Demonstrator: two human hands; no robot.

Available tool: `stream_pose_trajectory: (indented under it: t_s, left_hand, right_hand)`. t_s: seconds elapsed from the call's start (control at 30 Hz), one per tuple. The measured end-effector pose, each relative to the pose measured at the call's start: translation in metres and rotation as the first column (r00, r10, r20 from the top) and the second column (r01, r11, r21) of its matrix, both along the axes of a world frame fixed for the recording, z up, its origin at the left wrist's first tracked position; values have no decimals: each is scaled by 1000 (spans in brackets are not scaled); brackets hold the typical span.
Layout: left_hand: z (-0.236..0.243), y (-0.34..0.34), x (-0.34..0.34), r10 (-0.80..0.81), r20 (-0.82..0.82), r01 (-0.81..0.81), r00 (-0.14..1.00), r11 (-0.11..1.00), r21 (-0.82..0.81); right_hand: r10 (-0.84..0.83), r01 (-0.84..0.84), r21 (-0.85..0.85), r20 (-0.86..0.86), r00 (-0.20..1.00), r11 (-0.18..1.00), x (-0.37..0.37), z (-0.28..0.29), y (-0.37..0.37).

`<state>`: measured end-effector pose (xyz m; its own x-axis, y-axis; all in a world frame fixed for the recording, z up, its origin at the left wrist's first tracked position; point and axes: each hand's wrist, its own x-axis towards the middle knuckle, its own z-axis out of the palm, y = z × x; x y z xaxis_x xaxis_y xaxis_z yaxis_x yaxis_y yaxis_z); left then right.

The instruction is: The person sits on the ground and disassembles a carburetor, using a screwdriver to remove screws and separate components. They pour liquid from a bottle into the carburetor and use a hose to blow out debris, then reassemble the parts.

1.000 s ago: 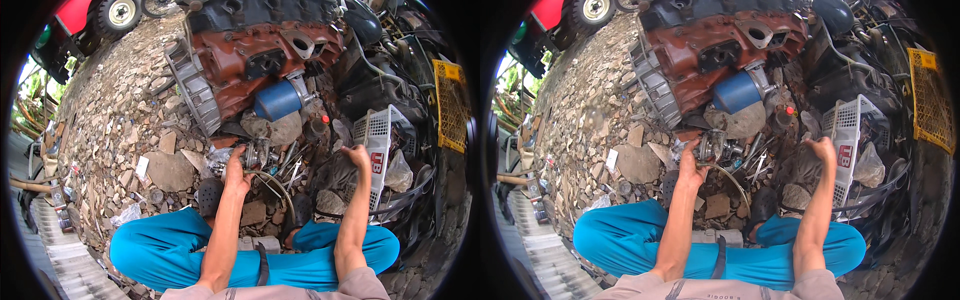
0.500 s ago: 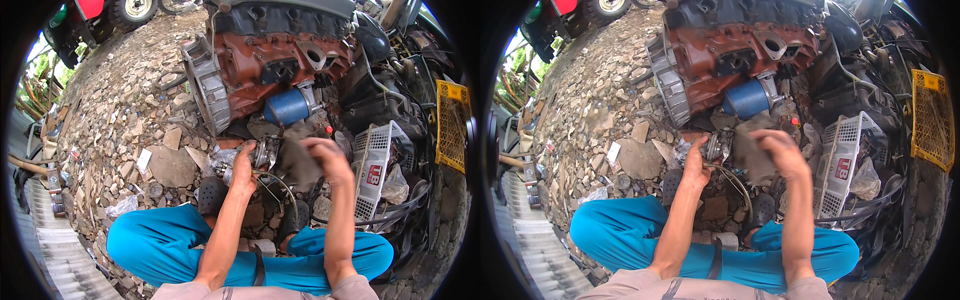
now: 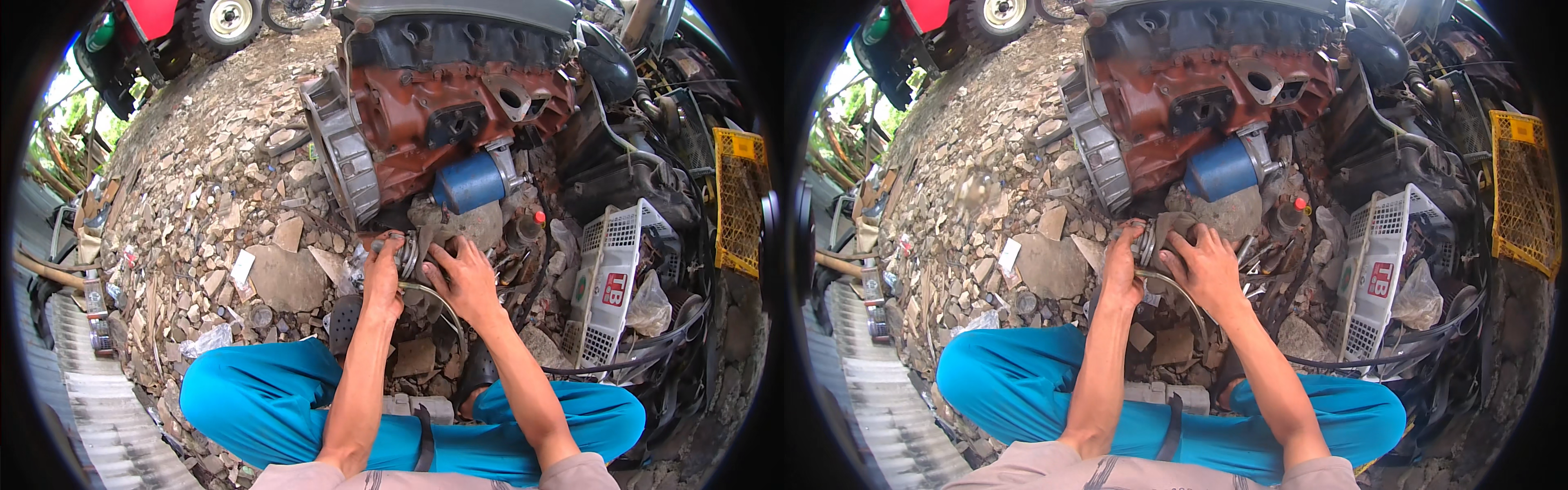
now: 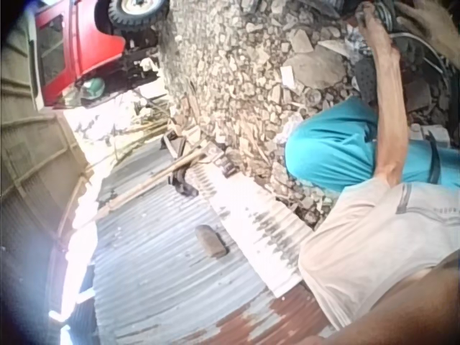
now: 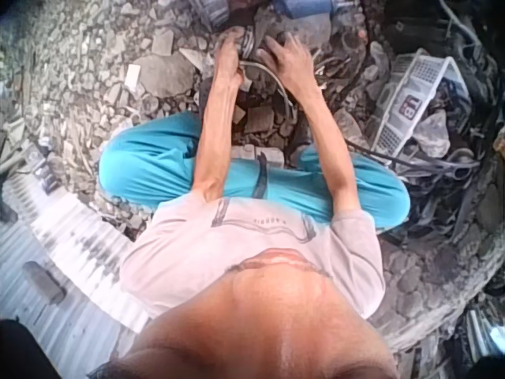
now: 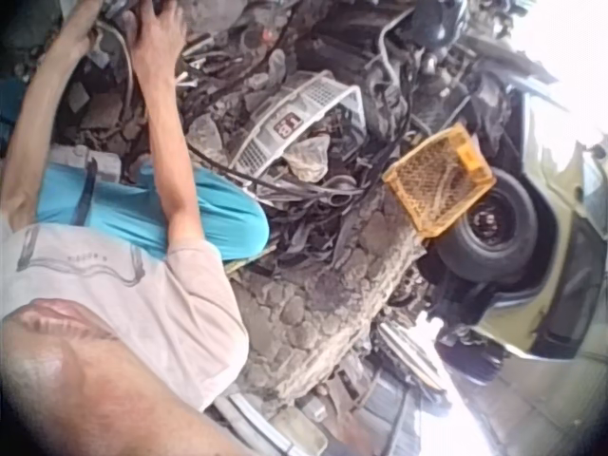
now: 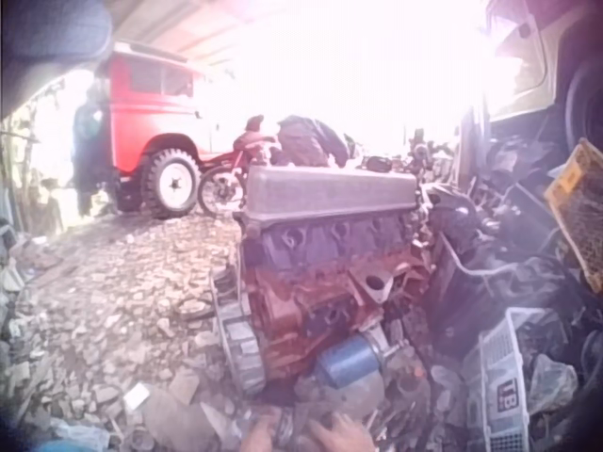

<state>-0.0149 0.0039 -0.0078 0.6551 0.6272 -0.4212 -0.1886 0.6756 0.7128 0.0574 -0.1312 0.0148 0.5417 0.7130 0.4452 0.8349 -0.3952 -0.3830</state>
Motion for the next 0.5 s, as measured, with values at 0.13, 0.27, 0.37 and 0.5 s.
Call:
stream_pose_trajectory:
  t_s: [0.13,0.27,0.37,0.5]
  left_hand:
    - [-9,5,2,12,17,-12,1000,1000,7]
    - [-13,9,2,20,-6,-21,1000,1000,-15]
    - [-7,15,3,7,-18,-7,1000,999,-31]
    - [7,14,0,-51,35,52,998,998,-46]
  right_hand:
    - [141,-138,94,-24,990,986,2,-12,0]
    - [262,-254,202,-12,965,946,1,-33,-6]
    - [333,-335,276,54,941,901,1,-43,-8]
    - [231,-201,450,-12,973,870,3,-49,-10]
